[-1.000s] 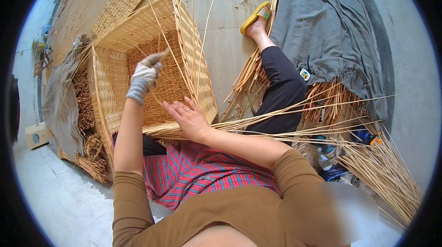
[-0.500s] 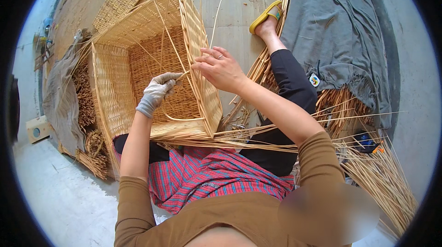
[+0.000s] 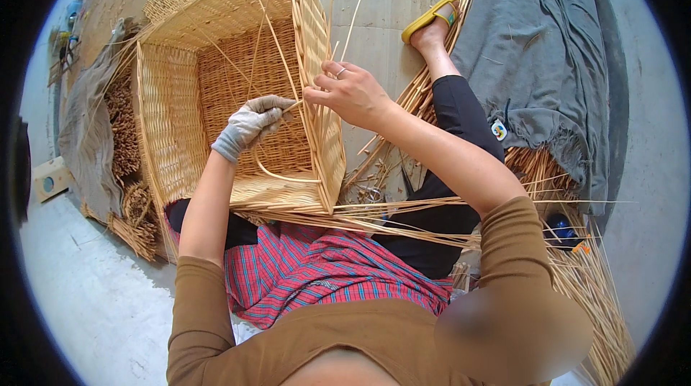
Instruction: Weaving a large rectangular wicker basket and trimming the excess reeds with shears.
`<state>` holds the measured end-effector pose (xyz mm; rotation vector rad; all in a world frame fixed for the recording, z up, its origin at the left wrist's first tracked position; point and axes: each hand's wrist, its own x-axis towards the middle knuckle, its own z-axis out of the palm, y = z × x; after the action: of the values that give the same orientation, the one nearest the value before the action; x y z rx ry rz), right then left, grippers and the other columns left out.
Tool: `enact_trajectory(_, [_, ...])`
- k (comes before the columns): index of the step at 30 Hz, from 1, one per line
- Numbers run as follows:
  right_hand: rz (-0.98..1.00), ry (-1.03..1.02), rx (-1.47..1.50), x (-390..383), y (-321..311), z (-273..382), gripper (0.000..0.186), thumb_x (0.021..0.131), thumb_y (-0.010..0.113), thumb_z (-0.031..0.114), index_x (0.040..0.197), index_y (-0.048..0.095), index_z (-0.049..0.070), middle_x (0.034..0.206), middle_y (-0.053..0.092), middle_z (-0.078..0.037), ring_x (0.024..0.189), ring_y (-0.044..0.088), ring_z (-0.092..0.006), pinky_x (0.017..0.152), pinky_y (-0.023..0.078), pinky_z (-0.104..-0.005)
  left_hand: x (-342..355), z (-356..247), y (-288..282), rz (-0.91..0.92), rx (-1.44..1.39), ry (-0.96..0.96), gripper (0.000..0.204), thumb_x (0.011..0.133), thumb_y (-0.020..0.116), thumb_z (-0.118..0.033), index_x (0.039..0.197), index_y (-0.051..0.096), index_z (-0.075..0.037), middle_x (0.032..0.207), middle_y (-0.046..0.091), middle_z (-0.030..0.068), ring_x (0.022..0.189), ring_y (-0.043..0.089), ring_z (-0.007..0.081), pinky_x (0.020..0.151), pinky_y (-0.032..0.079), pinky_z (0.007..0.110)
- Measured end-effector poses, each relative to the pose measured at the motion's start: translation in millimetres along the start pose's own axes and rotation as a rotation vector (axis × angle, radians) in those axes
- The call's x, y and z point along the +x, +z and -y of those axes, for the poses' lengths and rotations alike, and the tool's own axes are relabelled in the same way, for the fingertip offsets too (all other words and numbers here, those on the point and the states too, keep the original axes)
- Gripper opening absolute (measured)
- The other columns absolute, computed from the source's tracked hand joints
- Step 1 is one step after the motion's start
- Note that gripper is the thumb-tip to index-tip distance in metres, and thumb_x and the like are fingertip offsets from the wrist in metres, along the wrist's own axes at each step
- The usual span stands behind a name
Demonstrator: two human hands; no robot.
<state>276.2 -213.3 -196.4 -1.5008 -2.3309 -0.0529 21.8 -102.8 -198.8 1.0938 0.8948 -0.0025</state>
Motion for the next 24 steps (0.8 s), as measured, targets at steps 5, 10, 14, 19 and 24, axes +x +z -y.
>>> enact_trajectory(5, [-0.096, 0.068, 0.247, 1.4, 0.5, 7.2, 0.02, 0.081, 0.062, 0.009, 0.099, 0.06, 0.017, 0.098, 0.062, -0.002, 0.106, 0.059, -0.0235, 0.083, 0.053, -0.0327, 12.5, -2.9, 5.1, 0.135, -0.104, 0.052, 0.023, 0.094, 0.065, -0.018, 0.114, 0.061, -0.007, 0.09, 0.066, 0.0012, 0.062, 0.049, 0.0028, 0.045, 0.038, 0.013])
enact_trajectory(10, [-0.116, 0.281, 0.375, 1.2, -12.4, 19.7, 0.015, 0.083, 0.067, 0.014, 0.095, 0.058, 0.011, 0.089, 0.059, -0.006, 0.09, 0.062, -0.0258, 0.075, 0.052, -0.0352, 31.7, -23.5, 29.1, 0.098, -0.008, 0.093, 0.034, 0.095, 0.064, -0.038, 0.112, 0.052, -0.011, 0.085, 0.057, -0.003, 0.067, 0.053, 0.0057, 0.051, 0.041, 0.018])
enact_trajectory(14, [0.052, 0.256, 0.235, 9.4, -3.4, 17.5, 0.02, 0.082, 0.07, 0.023, 0.09, 0.057, 0.01, 0.081, 0.053, -0.006, 0.069, 0.061, -0.0244, 0.063, 0.05, -0.0348, 59.0, -31.2, 22.3, -0.081, 0.06, -0.005, 0.09, 0.08, 0.051, -0.08, 0.139, 0.042, -0.012, 0.1, 0.063, 0.0095, 0.08, 0.062, 0.015, 0.068, 0.054, 0.03])
enact_trajectory(19, [0.043, -0.067, -0.037, -0.1, -17.9, -24.4, 0.019, 0.084, 0.064, 0.026, 0.08, 0.052, 0.012, 0.078, 0.052, -0.005, 0.063, 0.06, -0.0189, 0.055, 0.048, -0.0338, 95.1, -66.3, 40.8, -0.465, 0.729, -0.069, 0.114, 0.075, 0.054, -0.081, 0.152, 0.022, -0.003, 0.146, 0.04, 0.0264, 0.135, 0.042, 0.0351, 0.112, 0.033, 0.041])
enact_trajectory(24, [0.042, -0.251, -0.14, -4.5, -75.6, -131.5, 0.016, 0.085, 0.063, 0.024, 0.083, 0.053, 0.012, 0.083, 0.053, -0.004, 0.073, 0.062, -0.0194, 0.065, 0.05, -0.0341, 100.2, -72.6, 59.7, -0.505, 0.812, -0.154, 0.111, 0.08, 0.053, -0.075, 0.154, 0.014, -0.002, 0.15, 0.036, 0.0264, 0.139, 0.038, 0.0356, 0.114, 0.031, 0.04])
